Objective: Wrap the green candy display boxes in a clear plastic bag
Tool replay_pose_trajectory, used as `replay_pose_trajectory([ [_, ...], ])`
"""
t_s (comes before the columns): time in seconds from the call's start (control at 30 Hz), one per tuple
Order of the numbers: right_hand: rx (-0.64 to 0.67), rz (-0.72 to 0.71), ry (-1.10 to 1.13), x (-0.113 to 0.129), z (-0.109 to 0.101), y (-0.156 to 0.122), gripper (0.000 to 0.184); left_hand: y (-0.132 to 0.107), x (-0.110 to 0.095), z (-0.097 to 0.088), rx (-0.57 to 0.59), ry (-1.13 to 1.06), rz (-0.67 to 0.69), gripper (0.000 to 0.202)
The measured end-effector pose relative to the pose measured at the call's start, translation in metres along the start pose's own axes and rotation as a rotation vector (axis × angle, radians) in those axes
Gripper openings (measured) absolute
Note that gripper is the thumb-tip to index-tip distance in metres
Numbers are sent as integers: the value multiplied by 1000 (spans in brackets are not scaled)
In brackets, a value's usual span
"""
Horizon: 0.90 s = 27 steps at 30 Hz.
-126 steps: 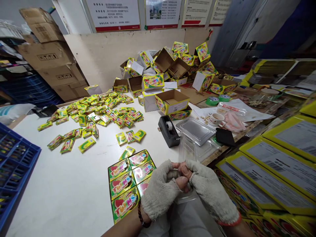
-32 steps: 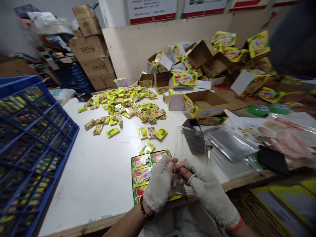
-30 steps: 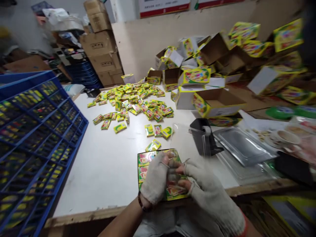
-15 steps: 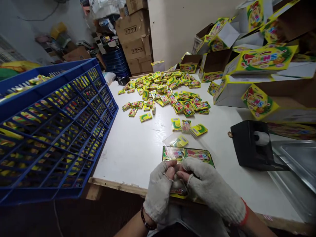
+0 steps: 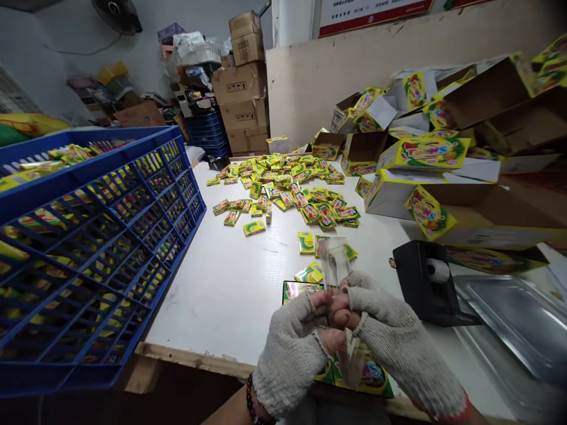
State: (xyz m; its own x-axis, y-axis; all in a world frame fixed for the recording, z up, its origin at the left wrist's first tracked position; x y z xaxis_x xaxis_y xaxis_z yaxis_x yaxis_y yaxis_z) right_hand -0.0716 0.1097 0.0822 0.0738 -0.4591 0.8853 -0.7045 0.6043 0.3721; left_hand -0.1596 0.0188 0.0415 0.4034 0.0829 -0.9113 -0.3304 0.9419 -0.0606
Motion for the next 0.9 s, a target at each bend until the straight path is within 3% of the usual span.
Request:
replay_pose_trajectory([
  [0.17,-18,31,1,-9,-5,-6,28,1,4,4,55,-7,-10,56],
  [0.5,-6,61,36,-16,-10,-10,26,3,10,5,16,-39,-38,63],
  [0.8,9,76,30,-17,-10,-10,29,5,3,9,22,5,-48,61],
  [0.9,40,41,2,-14,-7,-9,31,5,-1,7,-3,122,-4,54],
])
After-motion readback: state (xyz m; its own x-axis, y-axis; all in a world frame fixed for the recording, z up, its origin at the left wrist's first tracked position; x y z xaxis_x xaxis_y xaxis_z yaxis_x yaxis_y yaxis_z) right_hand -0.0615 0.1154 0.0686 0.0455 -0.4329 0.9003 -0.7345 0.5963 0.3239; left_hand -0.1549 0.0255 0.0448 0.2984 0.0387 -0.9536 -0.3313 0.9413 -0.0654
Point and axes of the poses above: each hand's wrist, its own y-axis towards the middle knuckle, its own z-axis out of the palm, x = y × z, the point moved 7 cm from there along y, towards the middle knuckle, and after that the axes turned 5 degrees about -z, right-handed, at the moved point
